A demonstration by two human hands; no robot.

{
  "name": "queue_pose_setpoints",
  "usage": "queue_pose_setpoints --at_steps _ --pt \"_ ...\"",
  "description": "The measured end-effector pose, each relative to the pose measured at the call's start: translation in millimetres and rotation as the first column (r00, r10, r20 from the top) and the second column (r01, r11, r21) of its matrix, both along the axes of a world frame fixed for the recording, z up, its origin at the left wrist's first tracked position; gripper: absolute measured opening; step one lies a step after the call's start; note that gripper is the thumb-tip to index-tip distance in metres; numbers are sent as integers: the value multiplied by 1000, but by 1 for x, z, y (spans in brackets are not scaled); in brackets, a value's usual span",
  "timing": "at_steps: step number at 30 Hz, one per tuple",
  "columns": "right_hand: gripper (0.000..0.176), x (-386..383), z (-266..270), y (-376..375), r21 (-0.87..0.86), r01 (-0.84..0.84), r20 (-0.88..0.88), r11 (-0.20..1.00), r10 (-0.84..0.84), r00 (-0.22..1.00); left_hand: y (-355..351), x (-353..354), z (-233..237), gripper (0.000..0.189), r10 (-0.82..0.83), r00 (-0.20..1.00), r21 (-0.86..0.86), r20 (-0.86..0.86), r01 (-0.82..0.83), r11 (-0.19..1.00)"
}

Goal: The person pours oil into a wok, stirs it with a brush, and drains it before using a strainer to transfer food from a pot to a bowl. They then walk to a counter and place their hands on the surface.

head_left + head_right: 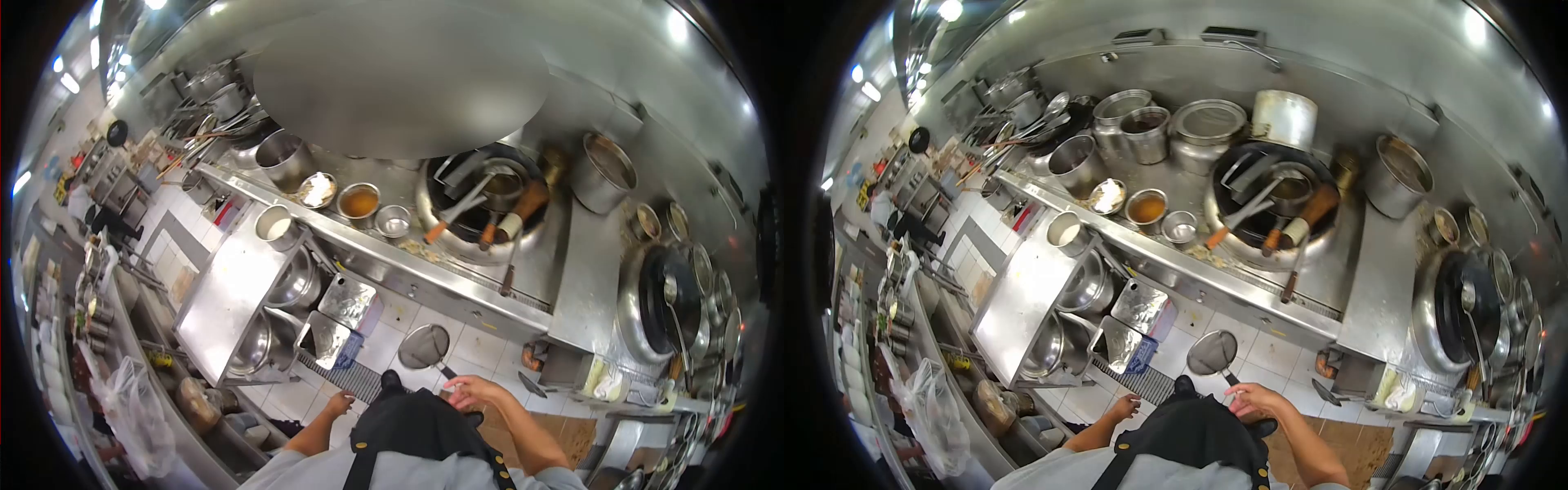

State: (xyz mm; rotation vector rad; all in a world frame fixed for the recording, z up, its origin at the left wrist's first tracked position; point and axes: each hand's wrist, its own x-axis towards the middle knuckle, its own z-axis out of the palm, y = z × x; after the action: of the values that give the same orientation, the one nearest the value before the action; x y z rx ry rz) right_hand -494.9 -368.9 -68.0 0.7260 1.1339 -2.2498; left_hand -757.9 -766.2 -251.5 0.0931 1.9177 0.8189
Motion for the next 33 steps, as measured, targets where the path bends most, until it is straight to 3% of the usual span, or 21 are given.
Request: queue_pose_setpoints --at_steps 3,7,9,11,13,15,17,18,19,21,22,23,25,27,30,32,33 --pt "33 -49 48 -2 -39 -122 -43 992 120 992 -17 -22 -16 29 81 995 35 55 -83 996" --pt "32 -128 113 -8 -86 -159 -150 984 145 978 -35 -36 -41 29 53 996 21 79 -54 998" --pt "31 -165 146 -16 -48 -165 -180 985 154 972 -42 -39 -42 28 79 992 39 100 -84 996" --pt "36 -198 178 -17 43 -179 -327 983 183 927 -50 -41 -39 27 186 968 55 171 -198 979" --pt "47 -227 232 -14 112 -128 -427 985 164 889 -59 -45 -39 29 216 956 75 198 -235 969" --pt "72 -248 272 -8 161 -35 -566 986 121 815 -65 -49 -41 31 242 951 72 193 -260 963" --pt "81 -267 299 -5 235 44 -609 971 112 785 -74 -54 -43 32 295 933 52 206 -311 949" --pt "91 -277 306 -4 301 128 -653 945 106 750 -78 -59 -45 33 344 914 31 215 -358 933" --pt "97 -291 302 -1 283 245 -691 927 20 723 -80 -64 -44 33 350 912 35 213 -365 930" --pt "97 -329 293 19 187 310 -646 932 -121 754 -85 -70 -46 35 446 874 19 192 -457 889" --pt "90 -358 280 36 170 294 -616 941 -131 777 -88 -73 -43 35 461 867 18 192 -472 881" --pt "68 -388 276 44 135 272 -582 953 -146 800 -91 -75 -36 35 492 849 23 190 -505 863" --pt "34 -448 267 70 250 175 -534 952 -15 845 -96 -79 -24 35 536 823 30 185 -550 834" --pt "12 -509 275 82 404 298 -515 865 -54 856 -99 -82 -21 34 658 733 24 171 -671 741" --pt "10 -611 269 138 336 378 -619 863 -100 779 -101 -75 -11 33 800 572 43 183 -817 574" --pt "12 -677 267 179 284 403 -593 870 -170 787 -106 -60 -18 33 823 524 103 219 -851 515" --pt "14 -707 264 200 246 432 -556 868 -238 796 -103 -55 -10 33 805 565 114 181 -825 553"
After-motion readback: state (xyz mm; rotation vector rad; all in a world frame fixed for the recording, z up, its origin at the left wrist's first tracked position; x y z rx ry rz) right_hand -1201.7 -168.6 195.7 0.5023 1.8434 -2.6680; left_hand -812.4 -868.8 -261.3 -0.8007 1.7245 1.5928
